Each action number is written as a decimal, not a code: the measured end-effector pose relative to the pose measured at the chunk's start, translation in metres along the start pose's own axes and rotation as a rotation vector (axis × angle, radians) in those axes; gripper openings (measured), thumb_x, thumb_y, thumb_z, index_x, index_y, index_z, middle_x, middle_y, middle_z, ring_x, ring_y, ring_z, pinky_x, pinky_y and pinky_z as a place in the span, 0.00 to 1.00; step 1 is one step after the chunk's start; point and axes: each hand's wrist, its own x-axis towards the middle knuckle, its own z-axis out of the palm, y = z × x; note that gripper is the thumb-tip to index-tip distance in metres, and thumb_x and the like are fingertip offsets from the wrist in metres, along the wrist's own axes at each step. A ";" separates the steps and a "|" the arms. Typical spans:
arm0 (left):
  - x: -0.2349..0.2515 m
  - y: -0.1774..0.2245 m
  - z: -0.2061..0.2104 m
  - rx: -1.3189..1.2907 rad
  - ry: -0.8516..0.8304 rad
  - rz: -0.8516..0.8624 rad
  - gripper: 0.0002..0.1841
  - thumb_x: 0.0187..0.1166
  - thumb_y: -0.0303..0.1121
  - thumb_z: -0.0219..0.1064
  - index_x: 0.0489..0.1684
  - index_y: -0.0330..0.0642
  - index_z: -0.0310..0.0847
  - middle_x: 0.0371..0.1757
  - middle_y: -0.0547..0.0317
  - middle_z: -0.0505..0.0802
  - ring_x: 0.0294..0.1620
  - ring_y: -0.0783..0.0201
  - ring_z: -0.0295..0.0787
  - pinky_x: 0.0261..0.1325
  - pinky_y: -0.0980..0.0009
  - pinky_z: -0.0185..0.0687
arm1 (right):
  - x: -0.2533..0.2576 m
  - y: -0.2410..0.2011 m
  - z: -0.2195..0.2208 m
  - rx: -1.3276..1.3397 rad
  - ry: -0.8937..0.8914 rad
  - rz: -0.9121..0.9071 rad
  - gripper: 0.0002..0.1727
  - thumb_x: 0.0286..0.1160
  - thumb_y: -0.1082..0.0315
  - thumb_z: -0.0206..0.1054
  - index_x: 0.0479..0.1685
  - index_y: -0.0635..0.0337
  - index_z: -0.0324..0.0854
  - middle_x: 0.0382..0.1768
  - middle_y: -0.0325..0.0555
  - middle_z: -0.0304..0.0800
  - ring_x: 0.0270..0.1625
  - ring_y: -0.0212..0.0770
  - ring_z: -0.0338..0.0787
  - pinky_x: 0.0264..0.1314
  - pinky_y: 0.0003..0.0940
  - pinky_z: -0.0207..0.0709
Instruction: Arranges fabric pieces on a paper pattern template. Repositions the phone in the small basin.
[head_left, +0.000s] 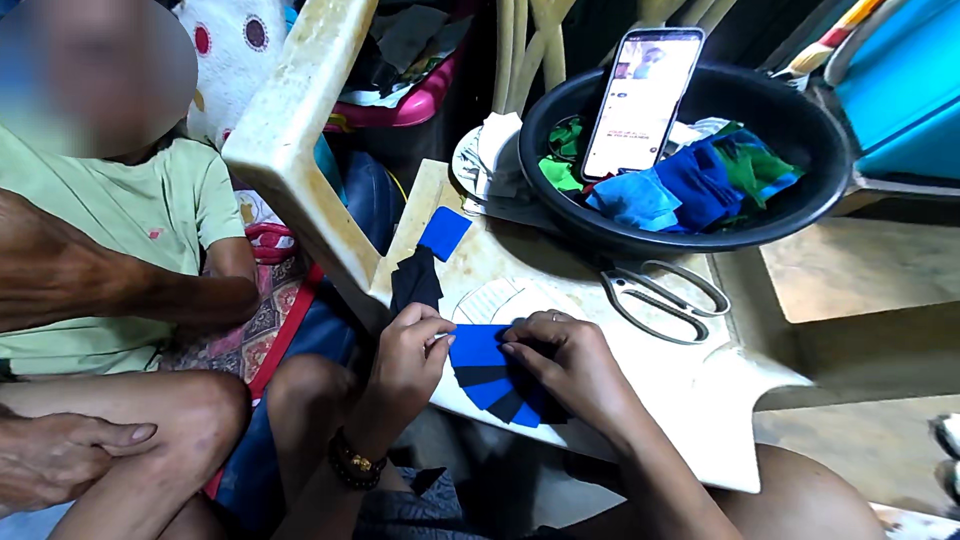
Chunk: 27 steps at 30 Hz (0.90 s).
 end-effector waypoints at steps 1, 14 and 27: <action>-0.001 -0.001 0.001 -0.015 0.031 -0.016 0.07 0.73 0.24 0.68 0.38 0.34 0.94 0.41 0.50 0.92 0.33 0.75 0.82 0.37 0.84 0.76 | 0.000 0.000 0.000 0.000 0.000 0.001 0.07 0.70 0.71 0.68 0.36 0.61 0.93 0.34 0.44 0.92 0.40 0.36 0.89 0.47 0.34 0.80; -0.003 -0.002 0.004 -0.031 0.073 0.012 0.07 0.72 0.25 0.69 0.39 0.34 0.94 0.41 0.51 0.92 0.31 0.78 0.80 0.34 0.87 0.74 | 0.000 0.001 0.001 0.006 0.026 -0.019 0.07 0.69 0.71 0.68 0.34 0.61 0.92 0.34 0.44 0.92 0.40 0.35 0.89 0.47 0.32 0.80; -0.004 0.000 0.001 0.116 -0.113 0.087 0.10 0.75 0.33 0.72 0.47 0.42 0.97 0.48 0.49 0.92 0.43 0.58 0.88 0.50 0.63 0.84 | 0.000 -0.001 0.000 -0.003 0.001 0.002 0.07 0.71 0.71 0.68 0.35 0.62 0.92 0.34 0.45 0.92 0.40 0.37 0.88 0.47 0.35 0.80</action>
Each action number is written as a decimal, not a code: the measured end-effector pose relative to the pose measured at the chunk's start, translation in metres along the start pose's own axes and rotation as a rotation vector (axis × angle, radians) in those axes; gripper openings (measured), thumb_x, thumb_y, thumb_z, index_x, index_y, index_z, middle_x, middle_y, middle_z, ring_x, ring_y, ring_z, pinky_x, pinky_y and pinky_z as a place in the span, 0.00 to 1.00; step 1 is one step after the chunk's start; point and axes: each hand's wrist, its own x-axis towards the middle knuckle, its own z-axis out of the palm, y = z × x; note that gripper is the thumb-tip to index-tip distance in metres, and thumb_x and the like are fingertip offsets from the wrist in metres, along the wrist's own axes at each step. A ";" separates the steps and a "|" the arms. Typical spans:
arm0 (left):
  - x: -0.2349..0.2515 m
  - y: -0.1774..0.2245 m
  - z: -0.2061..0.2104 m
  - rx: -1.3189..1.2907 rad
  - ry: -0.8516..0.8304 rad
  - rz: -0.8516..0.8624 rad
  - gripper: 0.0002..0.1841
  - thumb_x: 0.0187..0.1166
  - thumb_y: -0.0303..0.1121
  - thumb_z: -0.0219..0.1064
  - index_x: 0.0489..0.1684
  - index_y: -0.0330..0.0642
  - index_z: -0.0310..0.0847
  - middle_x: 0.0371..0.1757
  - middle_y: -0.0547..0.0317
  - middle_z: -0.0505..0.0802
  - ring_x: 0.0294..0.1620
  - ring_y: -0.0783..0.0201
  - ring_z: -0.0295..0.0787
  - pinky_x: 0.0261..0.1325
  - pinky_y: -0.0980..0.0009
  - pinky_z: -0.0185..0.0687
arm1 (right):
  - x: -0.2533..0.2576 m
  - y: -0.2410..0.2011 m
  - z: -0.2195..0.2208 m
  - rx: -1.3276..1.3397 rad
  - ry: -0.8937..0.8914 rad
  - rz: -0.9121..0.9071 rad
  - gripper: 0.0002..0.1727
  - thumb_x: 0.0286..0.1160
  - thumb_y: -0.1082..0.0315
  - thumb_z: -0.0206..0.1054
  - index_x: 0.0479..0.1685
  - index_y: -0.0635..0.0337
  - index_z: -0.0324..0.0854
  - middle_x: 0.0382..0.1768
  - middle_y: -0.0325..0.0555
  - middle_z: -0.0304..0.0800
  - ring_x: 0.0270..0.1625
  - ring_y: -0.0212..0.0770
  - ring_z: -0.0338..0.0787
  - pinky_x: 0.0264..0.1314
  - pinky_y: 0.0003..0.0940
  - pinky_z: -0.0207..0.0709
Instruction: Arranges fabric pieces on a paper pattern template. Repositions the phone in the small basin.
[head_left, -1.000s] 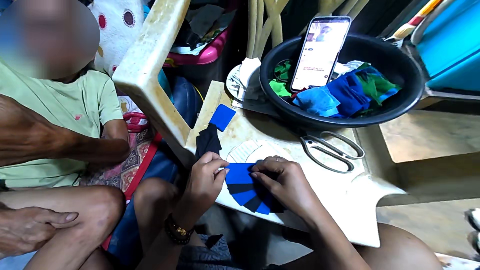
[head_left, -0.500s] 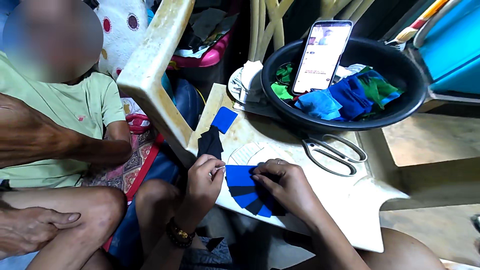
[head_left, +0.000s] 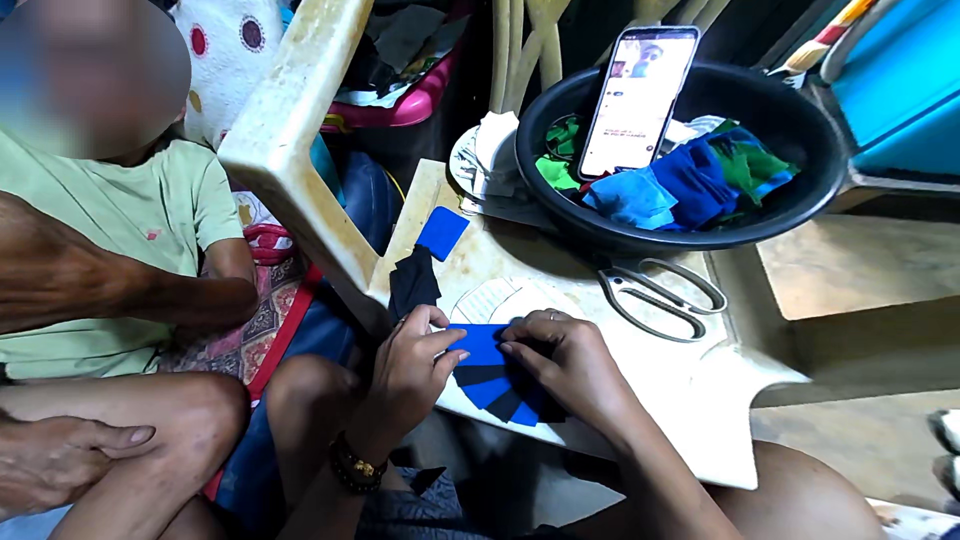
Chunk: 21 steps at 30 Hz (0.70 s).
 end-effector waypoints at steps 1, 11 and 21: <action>0.000 0.000 0.000 0.000 0.002 0.002 0.10 0.75 0.33 0.72 0.47 0.42 0.97 0.48 0.48 0.92 0.43 0.58 0.88 0.49 0.64 0.84 | 0.000 0.000 0.000 0.000 0.001 -0.001 0.07 0.71 0.72 0.68 0.35 0.62 0.92 0.34 0.45 0.92 0.40 0.37 0.88 0.47 0.34 0.79; 0.001 -0.002 0.000 0.003 -0.007 0.019 0.11 0.73 0.33 0.73 0.47 0.43 0.97 0.49 0.48 0.92 0.44 0.57 0.89 0.49 0.63 0.85 | -0.002 -0.010 0.005 -0.076 0.090 -0.103 0.08 0.61 0.82 0.69 0.34 0.67 0.92 0.39 0.56 0.89 0.42 0.48 0.90 0.48 0.39 0.85; 0.061 0.019 -0.014 -0.022 -0.289 -0.094 0.14 0.82 0.31 0.67 0.58 0.33 0.90 0.61 0.40 0.90 0.63 0.48 0.87 0.69 0.52 0.79 | -0.001 -0.024 0.007 0.034 -0.138 -0.057 0.10 0.64 0.80 0.72 0.44 0.75 0.90 0.51 0.68 0.86 0.54 0.57 0.88 0.61 0.43 0.82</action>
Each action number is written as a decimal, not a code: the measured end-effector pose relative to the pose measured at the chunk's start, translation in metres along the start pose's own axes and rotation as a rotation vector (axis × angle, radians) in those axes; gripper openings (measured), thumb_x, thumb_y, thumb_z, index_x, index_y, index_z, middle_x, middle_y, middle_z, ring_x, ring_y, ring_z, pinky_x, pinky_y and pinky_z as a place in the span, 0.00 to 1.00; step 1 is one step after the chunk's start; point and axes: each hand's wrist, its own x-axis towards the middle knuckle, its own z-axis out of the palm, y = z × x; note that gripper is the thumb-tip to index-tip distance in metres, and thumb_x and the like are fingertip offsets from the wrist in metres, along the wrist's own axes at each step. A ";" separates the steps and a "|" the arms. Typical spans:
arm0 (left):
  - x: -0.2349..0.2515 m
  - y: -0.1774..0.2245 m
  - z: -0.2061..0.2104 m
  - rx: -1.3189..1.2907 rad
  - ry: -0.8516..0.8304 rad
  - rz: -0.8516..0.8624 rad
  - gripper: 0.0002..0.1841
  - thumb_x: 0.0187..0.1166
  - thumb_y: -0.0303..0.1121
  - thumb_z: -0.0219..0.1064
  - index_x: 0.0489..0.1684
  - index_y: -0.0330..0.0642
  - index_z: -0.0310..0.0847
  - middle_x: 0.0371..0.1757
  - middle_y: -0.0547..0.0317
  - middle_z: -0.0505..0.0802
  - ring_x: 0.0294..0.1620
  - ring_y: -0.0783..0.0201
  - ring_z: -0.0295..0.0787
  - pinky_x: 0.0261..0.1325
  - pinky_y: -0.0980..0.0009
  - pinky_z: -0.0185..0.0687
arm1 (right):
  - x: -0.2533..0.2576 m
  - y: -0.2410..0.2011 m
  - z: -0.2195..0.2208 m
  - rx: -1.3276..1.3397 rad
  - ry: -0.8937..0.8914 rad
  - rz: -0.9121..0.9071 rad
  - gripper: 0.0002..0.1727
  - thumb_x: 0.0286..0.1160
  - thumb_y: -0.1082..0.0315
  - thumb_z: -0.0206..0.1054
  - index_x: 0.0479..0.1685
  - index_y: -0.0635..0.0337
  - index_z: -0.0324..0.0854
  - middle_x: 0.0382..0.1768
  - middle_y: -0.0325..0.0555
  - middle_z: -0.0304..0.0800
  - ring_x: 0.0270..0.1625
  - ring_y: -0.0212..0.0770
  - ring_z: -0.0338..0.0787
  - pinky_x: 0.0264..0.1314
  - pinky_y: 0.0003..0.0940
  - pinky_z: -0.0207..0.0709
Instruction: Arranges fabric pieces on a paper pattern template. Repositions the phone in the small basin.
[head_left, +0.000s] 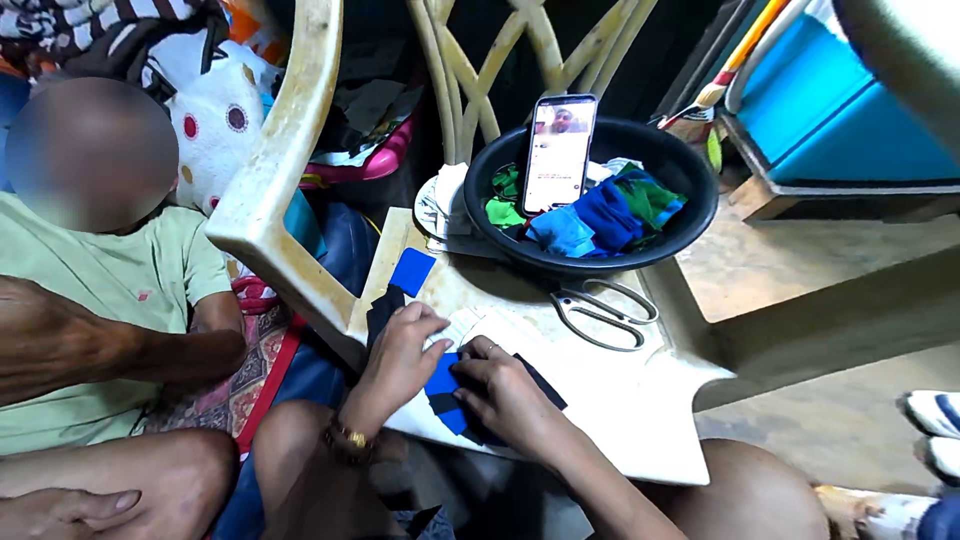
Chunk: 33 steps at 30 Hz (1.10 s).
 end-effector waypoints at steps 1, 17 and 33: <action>0.015 0.000 0.000 -0.012 -0.068 -0.007 0.17 0.84 0.32 0.66 0.64 0.34 0.87 0.67 0.41 0.88 0.71 0.46 0.83 0.77 0.50 0.73 | 0.000 0.000 -0.001 0.005 -0.012 0.013 0.10 0.65 0.80 0.72 0.45 0.76 0.90 0.51 0.68 0.86 0.55 0.57 0.88 0.62 0.43 0.81; 0.075 0.013 -0.004 -0.090 -0.288 -0.192 0.07 0.78 0.20 0.68 0.49 0.30 0.82 0.37 0.48 0.86 0.37 0.60 0.80 0.45 0.61 0.78 | -0.008 0.013 -0.028 0.082 0.166 -0.167 0.09 0.69 0.77 0.70 0.45 0.73 0.90 0.45 0.63 0.91 0.44 0.53 0.91 0.53 0.45 0.85; -0.018 0.018 0.039 -0.406 0.478 -0.501 0.03 0.77 0.19 0.69 0.43 0.32 0.83 0.36 0.52 0.86 0.34 0.63 0.80 0.41 0.65 0.78 | -0.025 0.050 -0.080 0.077 0.500 -0.061 0.07 0.71 0.75 0.71 0.43 0.69 0.90 0.40 0.49 0.90 0.35 0.28 0.85 0.41 0.22 0.80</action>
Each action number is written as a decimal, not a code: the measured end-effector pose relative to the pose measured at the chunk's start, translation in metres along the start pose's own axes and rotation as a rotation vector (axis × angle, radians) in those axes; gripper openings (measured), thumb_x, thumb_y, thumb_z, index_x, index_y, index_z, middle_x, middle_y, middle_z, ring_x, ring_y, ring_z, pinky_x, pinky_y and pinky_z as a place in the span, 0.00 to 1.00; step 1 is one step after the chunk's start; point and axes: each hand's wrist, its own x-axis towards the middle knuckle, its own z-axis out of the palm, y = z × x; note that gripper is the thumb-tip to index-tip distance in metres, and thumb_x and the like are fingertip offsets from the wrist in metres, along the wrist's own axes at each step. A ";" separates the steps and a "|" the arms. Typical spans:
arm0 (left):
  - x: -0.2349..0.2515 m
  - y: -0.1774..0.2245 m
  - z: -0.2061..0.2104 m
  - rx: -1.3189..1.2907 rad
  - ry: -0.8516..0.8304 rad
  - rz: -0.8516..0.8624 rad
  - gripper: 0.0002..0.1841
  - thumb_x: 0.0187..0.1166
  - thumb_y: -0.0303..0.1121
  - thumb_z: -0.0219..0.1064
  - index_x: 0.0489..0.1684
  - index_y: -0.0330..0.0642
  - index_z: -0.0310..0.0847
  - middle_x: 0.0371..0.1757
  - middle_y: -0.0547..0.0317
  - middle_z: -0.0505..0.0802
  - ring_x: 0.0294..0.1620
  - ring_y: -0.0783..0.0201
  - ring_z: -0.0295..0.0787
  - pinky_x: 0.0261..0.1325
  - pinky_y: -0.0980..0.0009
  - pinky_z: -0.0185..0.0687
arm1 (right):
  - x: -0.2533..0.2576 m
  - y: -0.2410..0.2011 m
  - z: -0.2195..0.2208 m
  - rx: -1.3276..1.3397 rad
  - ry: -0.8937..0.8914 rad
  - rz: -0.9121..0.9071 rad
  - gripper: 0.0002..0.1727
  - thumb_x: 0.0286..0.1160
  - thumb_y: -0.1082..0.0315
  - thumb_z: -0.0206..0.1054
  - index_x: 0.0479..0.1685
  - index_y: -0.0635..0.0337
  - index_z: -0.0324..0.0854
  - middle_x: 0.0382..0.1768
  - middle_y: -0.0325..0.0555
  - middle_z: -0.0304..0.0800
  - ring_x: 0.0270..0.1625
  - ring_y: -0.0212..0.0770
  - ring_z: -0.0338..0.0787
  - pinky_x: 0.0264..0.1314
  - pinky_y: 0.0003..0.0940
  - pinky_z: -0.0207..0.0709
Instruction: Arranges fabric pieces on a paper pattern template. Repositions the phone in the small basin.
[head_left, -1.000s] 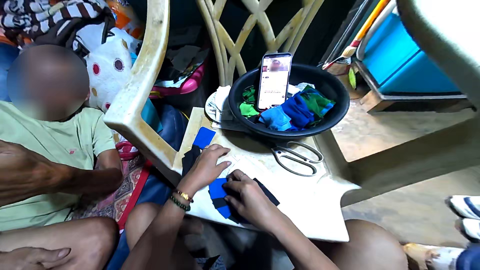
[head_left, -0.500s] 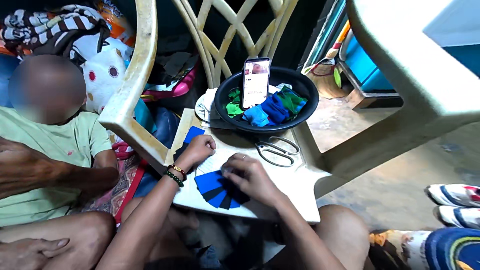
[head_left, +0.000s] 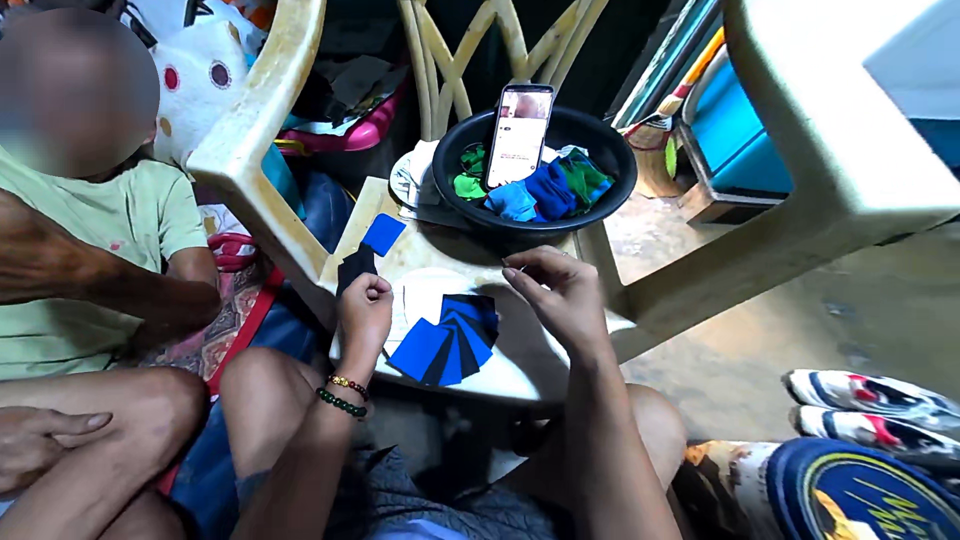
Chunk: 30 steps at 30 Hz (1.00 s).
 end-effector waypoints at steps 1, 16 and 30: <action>-0.003 -0.001 0.002 -0.031 0.029 -0.005 0.03 0.77 0.19 0.69 0.43 0.32 0.83 0.37 0.52 0.87 0.35 0.64 0.81 0.42 0.65 0.78 | 0.000 0.000 0.001 0.000 -0.004 0.003 0.07 0.72 0.75 0.71 0.43 0.69 0.90 0.40 0.49 0.90 0.35 0.28 0.84 0.40 0.22 0.80; -0.035 -0.006 0.026 -0.310 0.293 -0.024 0.02 0.78 0.17 0.67 0.42 0.29 0.82 0.39 0.51 0.87 0.38 0.67 0.83 0.45 0.71 0.78 | -0.007 0.004 0.015 -0.018 -0.157 -0.031 0.02 0.65 0.80 0.73 0.35 0.69 0.89 0.38 0.51 0.90 0.37 0.34 0.87 0.42 0.29 0.83; -0.001 -0.024 -0.042 0.010 0.266 0.420 0.06 0.74 0.20 0.69 0.44 0.27 0.86 0.48 0.44 0.92 0.43 0.65 0.89 0.48 0.70 0.86 | -0.017 -0.029 0.059 -0.063 -0.633 -0.003 0.04 0.64 0.81 0.76 0.35 0.72 0.91 0.43 0.58 0.88 0.44 0.47 0.88 0.53 0.39 0.83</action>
